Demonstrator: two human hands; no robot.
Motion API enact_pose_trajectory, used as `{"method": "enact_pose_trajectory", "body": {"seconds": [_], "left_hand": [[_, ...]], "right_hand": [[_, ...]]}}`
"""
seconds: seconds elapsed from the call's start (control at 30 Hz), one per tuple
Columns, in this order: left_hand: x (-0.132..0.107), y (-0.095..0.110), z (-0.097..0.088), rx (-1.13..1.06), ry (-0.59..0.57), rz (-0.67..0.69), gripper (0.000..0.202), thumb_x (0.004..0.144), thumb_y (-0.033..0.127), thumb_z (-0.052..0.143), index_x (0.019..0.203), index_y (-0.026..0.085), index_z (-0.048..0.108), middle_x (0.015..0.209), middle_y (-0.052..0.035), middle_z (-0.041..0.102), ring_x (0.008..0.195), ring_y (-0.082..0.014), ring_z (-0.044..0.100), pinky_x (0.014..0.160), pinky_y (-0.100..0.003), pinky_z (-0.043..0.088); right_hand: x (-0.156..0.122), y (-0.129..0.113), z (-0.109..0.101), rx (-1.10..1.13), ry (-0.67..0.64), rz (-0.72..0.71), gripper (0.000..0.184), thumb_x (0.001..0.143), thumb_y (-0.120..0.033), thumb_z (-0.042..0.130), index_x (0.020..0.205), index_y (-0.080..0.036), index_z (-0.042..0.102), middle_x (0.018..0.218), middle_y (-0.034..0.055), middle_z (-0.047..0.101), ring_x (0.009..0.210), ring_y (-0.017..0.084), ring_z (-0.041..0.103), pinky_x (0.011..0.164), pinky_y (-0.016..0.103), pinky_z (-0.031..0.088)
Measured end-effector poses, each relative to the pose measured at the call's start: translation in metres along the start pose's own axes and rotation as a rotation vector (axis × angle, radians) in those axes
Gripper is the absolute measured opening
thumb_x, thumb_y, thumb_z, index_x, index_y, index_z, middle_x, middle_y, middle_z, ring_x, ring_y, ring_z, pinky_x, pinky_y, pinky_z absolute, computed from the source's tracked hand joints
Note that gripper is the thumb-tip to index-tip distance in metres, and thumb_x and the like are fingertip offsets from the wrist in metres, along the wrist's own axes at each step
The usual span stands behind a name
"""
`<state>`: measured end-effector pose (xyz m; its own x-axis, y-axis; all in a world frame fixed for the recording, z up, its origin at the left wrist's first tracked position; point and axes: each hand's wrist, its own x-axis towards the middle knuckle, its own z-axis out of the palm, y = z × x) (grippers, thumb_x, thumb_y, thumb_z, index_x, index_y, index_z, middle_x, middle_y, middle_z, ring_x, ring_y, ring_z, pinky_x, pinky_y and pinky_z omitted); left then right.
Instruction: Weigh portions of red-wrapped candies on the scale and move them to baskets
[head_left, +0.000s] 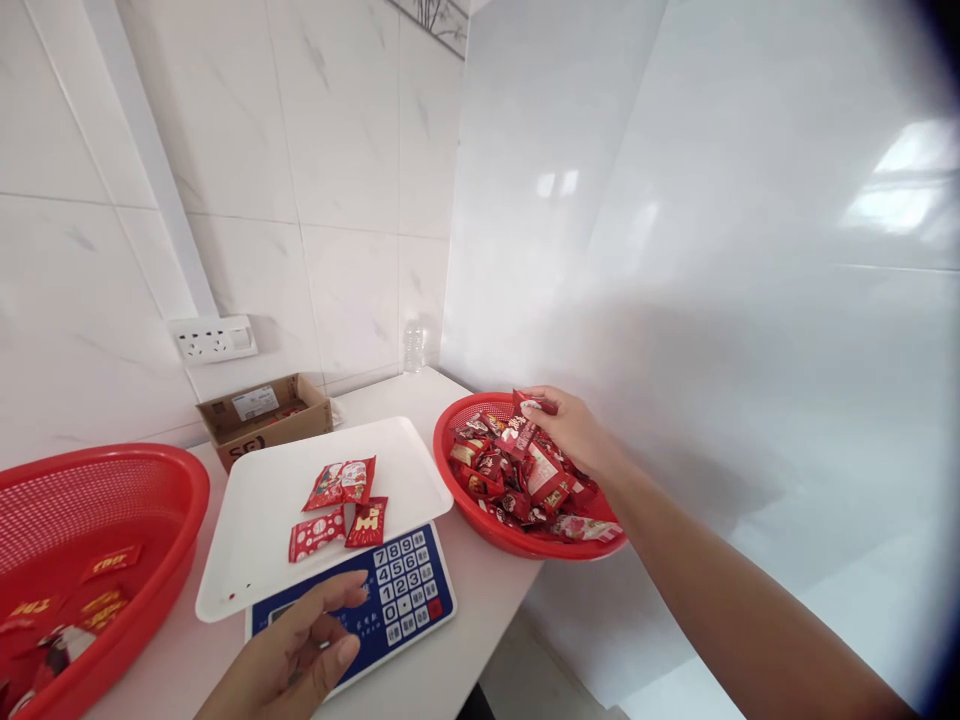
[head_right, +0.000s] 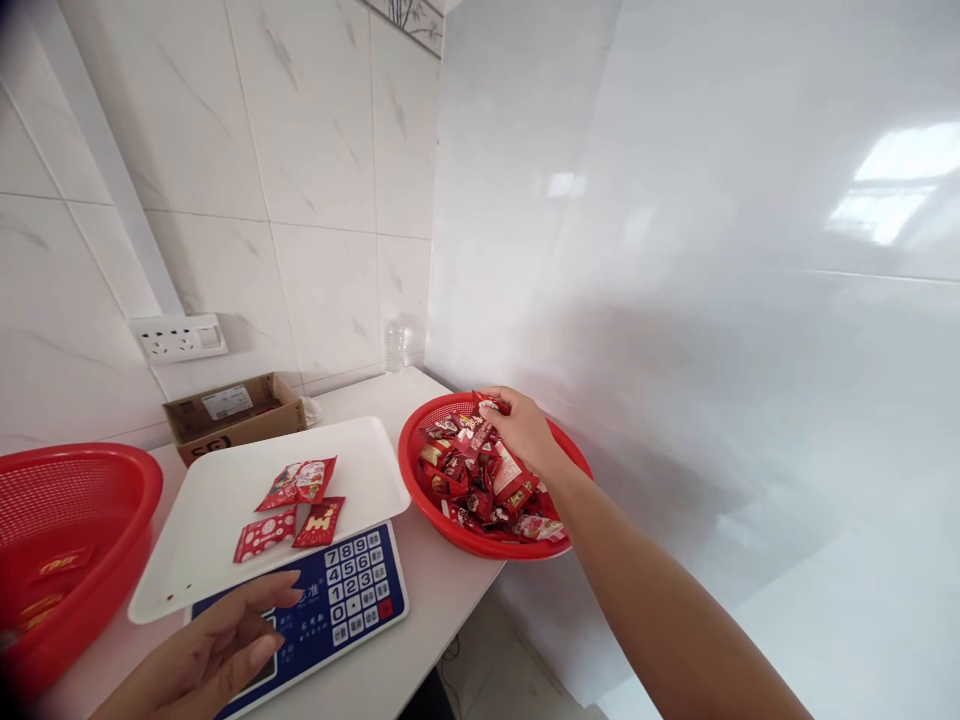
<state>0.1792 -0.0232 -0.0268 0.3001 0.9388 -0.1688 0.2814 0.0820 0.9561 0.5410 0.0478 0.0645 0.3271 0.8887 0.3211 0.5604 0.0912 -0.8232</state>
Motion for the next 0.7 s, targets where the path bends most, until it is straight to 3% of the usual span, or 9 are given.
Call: {"method": "enact_pose_trajectory", "body": {"seconds": [0.17, 0.27, 0.37, 0.47, 0.53, 0.7], "left_hand": [[-0.001, 0.048, 0.016, -0.118, -0.144, 0.021, 0.061, 0.076, 0.057, 0.059, 0.13, 0.032, 0.046, 0.134, -0.0082, 0.049, 0.119, -0.0256, 0.049, 0.092, -0.037, 0.047], [0.011, 0.077, 0.027, -0.39, -0.186, 0.076, 0.067, 0.079, 0.054, 0.058, 0.138, 0.033, 0.034, 0.143, -0.0089, 0.039, 0.126, -0.0248, 0.044, 0.097, -0.039, 0.046], [0.024, 0.094, 0.031, -0.648, -0.189, 0.01, 0.064, 0.082, 0.05, 0.057, 0.138, 0.031, 0.033, 0.139, -0.0108, 0.044, 0.118, -0.0245, 0.051, 0.091, -0.039, 0.05], [0.032, 0.094, 0.026, -0.741, -0.123, 0.04, 0.053, 0.083, 0.034, 0.061, 0.132, 0.026, 0.042, 0.118, -0.0098, 0.059, 0.097, -0.0194, 0.062, 0.082, -0.036, 0.054], [0.033, 0.087, 0.018, -0.678, -0.06, 0.09, 0.046, 0.084, 0.025, 0.059, 0.128, 0.024, 0.046, 0.102, -0.0067, 0.063, 0.085, -0.0157, 0.064, 0.077, -0.033, 0.055], [0.033, 0.068, -0.005, -0.427, 0.143, 0.136, 0.049, 0.083, 0.022, 0.056, 0.131, 0.024, 0.043, 0.105, -0.0072, 0.062, 0.088, -0.0166, 0.062, 0.075, -0.032, 0.054]], "right_hand": [[-0.015, -0.039, 0.021, 0.483, -0.109, 0.118, 0.037, 0.065, -0.032, 0.072, 0.1, -0.022, 0.065, 0.075, -0.002, 0.068, 0.066, 0.015, 0.063, 0.067, 0.032, 0.052], [-0.027, -0.065, 0.043, 0.569, -0.228, 0.135, 0.037, 0.066, -0.033, 0.073, 0.101, -0.025, 0.064, 0.075, -0.0021, 0.068, 0.067, 0.016, 0.065, 0.067, 0.034, 0.054], [-0.04, -0.082, 0.07, 0.516, -0.323, 0.052, 0.031, 0.068, -0.031, 0.071, 0.098, -0.025, 0.066, 0.085, 0.0001, 0.07, 0.078, 0.018, 0.066, 0.075, 0.037, 0.053], [-0.052, -0.088, 0.1, 0.452, -0.434, -0.078, 0.025, 0.071, -0.027, 0.068, 0.095, -0.024, 0.067, 0.095, 0.0017, 0.07, 0.085, 0.018, 0.065, 0.082, 0.037, 0.05], [-0.059, -0.089, 0.119, 0.475, -0.505, -0.095, 0.024, 0.071, -0.026, 0.067, 0.095, -0.023, 0.067, 0.097, 0.0022, 0.069, 0.087, 0.017, 0.064, 0.084, 0.037, 0.049], [-0.059, -0.084, 0.158, 0.695, -0.587, 0.103, 0.027, 0.068, -0.025, 0.069, 0.095, -0.022, 0.066, 0.09, 0.002, 0.07, 0.083, 0.016, 0.064, 0.083, 0.037, 0.05]]}}
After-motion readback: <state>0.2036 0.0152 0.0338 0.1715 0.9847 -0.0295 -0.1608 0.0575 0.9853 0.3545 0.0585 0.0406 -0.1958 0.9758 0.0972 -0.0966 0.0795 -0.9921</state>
